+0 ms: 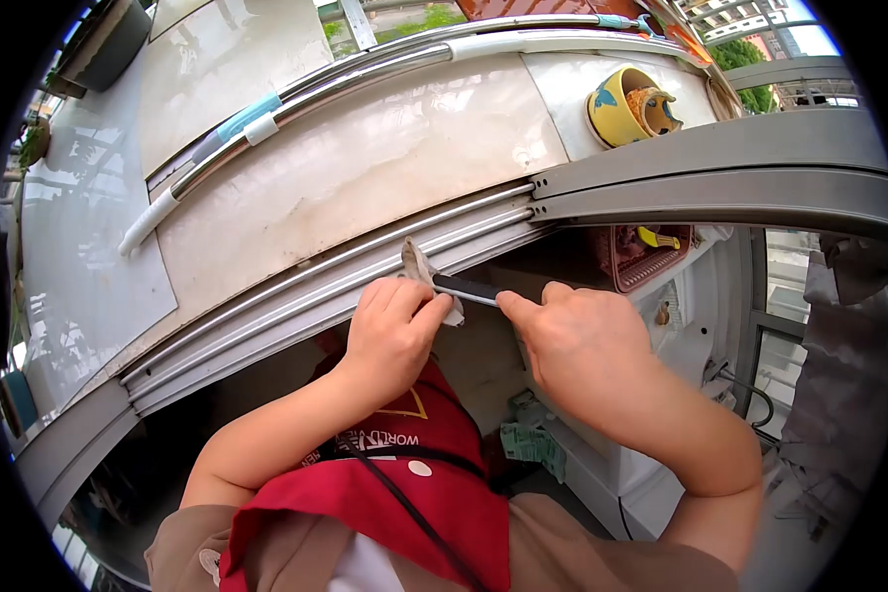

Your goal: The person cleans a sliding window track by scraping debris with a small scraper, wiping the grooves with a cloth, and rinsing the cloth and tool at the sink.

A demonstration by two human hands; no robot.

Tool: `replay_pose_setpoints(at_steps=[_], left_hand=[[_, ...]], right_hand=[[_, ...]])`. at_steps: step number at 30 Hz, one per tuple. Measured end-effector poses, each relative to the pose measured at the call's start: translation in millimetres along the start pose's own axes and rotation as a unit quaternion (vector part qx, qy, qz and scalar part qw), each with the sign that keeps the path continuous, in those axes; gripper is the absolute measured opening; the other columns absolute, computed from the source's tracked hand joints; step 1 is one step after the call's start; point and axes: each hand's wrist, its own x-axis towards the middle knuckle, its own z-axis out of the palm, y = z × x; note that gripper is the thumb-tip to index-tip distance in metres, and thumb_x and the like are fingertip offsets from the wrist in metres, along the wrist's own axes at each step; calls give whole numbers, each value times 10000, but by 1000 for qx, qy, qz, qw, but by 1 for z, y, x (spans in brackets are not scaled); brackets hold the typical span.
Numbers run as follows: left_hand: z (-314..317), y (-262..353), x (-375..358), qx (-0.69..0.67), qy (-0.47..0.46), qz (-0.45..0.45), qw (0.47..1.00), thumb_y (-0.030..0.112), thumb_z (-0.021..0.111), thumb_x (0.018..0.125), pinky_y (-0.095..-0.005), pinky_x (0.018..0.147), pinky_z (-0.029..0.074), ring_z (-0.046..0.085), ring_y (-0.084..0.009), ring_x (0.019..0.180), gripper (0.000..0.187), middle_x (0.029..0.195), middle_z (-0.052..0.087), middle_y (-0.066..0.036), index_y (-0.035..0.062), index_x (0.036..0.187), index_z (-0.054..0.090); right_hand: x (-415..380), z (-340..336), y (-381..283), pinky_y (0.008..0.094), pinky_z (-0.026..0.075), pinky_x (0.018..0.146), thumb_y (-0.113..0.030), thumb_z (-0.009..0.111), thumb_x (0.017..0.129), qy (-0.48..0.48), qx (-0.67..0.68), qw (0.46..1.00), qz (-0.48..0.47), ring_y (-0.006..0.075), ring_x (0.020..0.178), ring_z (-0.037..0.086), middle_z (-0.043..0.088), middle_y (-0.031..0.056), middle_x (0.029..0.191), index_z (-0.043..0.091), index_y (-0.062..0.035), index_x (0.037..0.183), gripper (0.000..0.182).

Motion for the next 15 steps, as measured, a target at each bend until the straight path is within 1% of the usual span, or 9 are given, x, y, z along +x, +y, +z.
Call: replay_pose_setpoints(at_steps=[2,3,7,8,9,11,12,14,15], left_hand=[[-13,-7,-14,-6,21,-7,1000,23,620,693,-360,718,448,562,-248,797,243,853,561,-62,56,933,646],[-17,-8,-19,-13,36,-12,999,16,619,693,-363,714,451,565,-252,802,257,859,563,-65,59,945,648],[-14,-3,-14,-67,48,-6,997,12,611,695,-367,704,467,573,-261,808,308,891,566,-85,47,1000,641],[-11,0,-17,-73,34,3,997,18,607,696,-363,715,477,579,-262,827,331,915,576,-95,32,1026,632],[-11,3,-22,-72,24,6,997,33,604,700,-354,716,488,588,-257,835,341,935,583,-99,25,1040,630],[-20,5,-37,-79,-19,-28,996,1,617,680,-351,697,499,602,-259,822,366,935,584,-103,18,1045,631],[-27,4,-46,-77,-20,-33,996,1,617,680,-351,697,499,602,-259,822,366,935,584,-103,18,1045,631],[-46,-1,-64,-32,8,-84,996,-46,625,653,-341,659,503,610,-257,794,404,935,585,-112,17,1052,631],[-55,-5,-70,-14,33,-86,996,-30,629,685,-326,620,488,595,-237,747,338,947,585,-111,2,1022,639]], right_hand=[[3,5,6,394,461,544,-111,642,809,-11,59,998,15,287,605,578,544,92,674,687,-136,1042,239],[5,3,18,407,492,578,-146,630,822,-23,66,997,25,311,632,604,584,114,703,691,-148,1042,228],[6,-15,55,411,491,653,-116,639,806,-47,76,991,96,323,689,609,604,136,720,704,-119,1019,223],[8,-17,52,402,487,616,-119,643,804,-33,35,997,62,309,665,604,594,119,704,705,-131,1022,227],[12,-18,43,402,487,616,-119,643,804,-34,33,997,59,309,665,604,594,119,704,705,-131,1022,227],[22,-15,12,389,478,574,-117,648,799,-44,25,999,-18,289,640,597,576,99,680,705,-140,1017,226],[26,-11,5,381,470,545,-126,650,800,-34,23,998,-44,272,620,592,561,82,666,701,-151,1017,223],[30,-10,3,384,462,554,-110,650,795,-30,42,997,-50,278,611,578,554,88,664,701,-142,1023,235],[31,-9,2,388,454,563,-93,651,790,-22,56,997,-48,283,601,564,547,93,662,700,-134,1029,248]])
